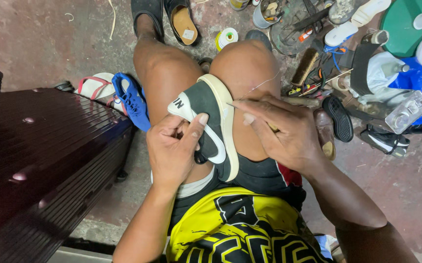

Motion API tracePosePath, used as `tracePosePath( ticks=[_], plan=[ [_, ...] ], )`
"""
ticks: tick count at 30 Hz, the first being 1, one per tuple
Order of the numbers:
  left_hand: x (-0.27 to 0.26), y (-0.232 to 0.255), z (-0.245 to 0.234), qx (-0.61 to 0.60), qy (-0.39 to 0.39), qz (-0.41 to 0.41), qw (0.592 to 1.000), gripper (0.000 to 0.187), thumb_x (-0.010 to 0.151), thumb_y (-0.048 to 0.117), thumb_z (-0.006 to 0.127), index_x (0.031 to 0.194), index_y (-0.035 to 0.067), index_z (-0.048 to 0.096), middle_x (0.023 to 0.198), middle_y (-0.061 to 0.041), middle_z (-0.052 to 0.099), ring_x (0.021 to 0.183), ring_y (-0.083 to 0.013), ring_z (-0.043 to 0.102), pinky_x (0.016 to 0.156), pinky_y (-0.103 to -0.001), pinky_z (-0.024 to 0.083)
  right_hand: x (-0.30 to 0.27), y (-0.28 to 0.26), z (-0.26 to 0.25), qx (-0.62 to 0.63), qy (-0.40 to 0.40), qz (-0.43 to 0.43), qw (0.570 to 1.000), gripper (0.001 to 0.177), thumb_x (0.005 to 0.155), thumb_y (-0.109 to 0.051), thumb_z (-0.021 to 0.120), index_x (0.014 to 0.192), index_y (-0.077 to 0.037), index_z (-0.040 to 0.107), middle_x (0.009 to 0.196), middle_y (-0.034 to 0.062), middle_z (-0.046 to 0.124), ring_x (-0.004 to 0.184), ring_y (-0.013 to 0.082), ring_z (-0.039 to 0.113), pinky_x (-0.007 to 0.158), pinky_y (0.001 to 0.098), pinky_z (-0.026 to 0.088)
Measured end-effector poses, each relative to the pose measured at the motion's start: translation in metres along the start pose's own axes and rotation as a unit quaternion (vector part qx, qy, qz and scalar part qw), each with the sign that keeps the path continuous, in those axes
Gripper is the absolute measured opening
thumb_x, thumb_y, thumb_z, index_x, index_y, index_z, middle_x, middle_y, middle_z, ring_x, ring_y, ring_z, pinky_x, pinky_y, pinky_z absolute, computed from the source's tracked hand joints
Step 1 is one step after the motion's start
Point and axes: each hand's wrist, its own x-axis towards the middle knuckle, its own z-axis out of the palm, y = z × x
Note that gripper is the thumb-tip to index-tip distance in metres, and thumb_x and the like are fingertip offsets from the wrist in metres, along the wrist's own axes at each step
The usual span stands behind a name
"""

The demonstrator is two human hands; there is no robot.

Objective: The person sits on the floor and sews a black and white Nike sneaker using a needle and white thread. They repeatedly push the needle through the shoe's upper and pull the thread to secure the stitching.

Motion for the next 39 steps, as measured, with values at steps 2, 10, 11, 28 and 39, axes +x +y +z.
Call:
tracePosePath(
  ticks=[2,10,11,28,39],
  plan=[
    [-0.001,-0.001,0.0,-0.012,-0.003,-0.002,1.0,0.022,0.094,0.013,0.077,0.076,0.002,0.069,0.053,0.007,0.051,0.049,0.0003,0.042,0.046,-0.023,0.033,0.003,0.0,0.0,-0.002,-0.012,-0.003,1.0,0.031,0.094,0.004,0.068,0.123,-0.003,0.071,0.112,0.0124,0.074,0.095,0.0212,0.074,0.083,0.0309,0.058],
    [0.0,-0.002,-0.002,-0.017,-0.007,0.004,1.0,0.025,0.094,0.009,0.077,0.073,0.002,0.067,0.053,0.007,0.048,0.05,0.0007,0.038,0.046,-0.023,0.03,0.009,-0.008,-0.003,-0.031,-0.031,0.009,0.999,0.029,0.093,0.001,0.068,0.121,-0.005,0.073,0.108,0.0116,0.075,0.09,0.0208,0.074,0.078,0.032,0.059],
    [0.0,-0.002,-0.002,-0.016,-0.009,0.003,1.0,0.027,0.094,0.009,0.077,0.071,0.002,0.065,0.053,0.007,0.048,0.05,0.0006,0.038,0.046,-0.023,0.029,0.009,-0.01,-0.003,-0.056,-0.032,0.01,0.998,0.029,0.092,0.0,0.069,0.12,-0.006,0.074,0.108,0.0112,0.076,0.089,0.021,0.075,0.077,0.0322,0.059],
    [0.004,0.001,0.007,-0.06,-0.012,0.05,0.997,0.046,0.085,0.005,0.085,0.058,0.003,0.047,0.062,-0.002,0.057,0.057,-0.0073,0.048,0.052,-0.027,0.038,0.058,-0.041,-0.043,-0.247,-0.235,-0.058,0.938,0.032,0.078,-0.002,0.067,0.109,-0.001,0.072,0.089,0.0085,0.073,0.065,0.0279,0.071,0.047,0.0424,0.052],
    [0.016,0.004,0.005,-0.092,-0.053,0.074,0.992,0.035,0.086,0.002,0.082,0.069,0.003,0.052,0.072,-0.003,0.066,0.068,-0.0086,0.06,0.064,-0.026,0.048,0.088,-0.04,-0.043,-0.243,-0.325,-0.049,0.913,0.011,0.081,-0.004,0.067,0.089,-0.007,0.062,0.068,0.0038,0.065,0.054,0.0262,0.066,0.042,0.0428,0.049]
  ],
)
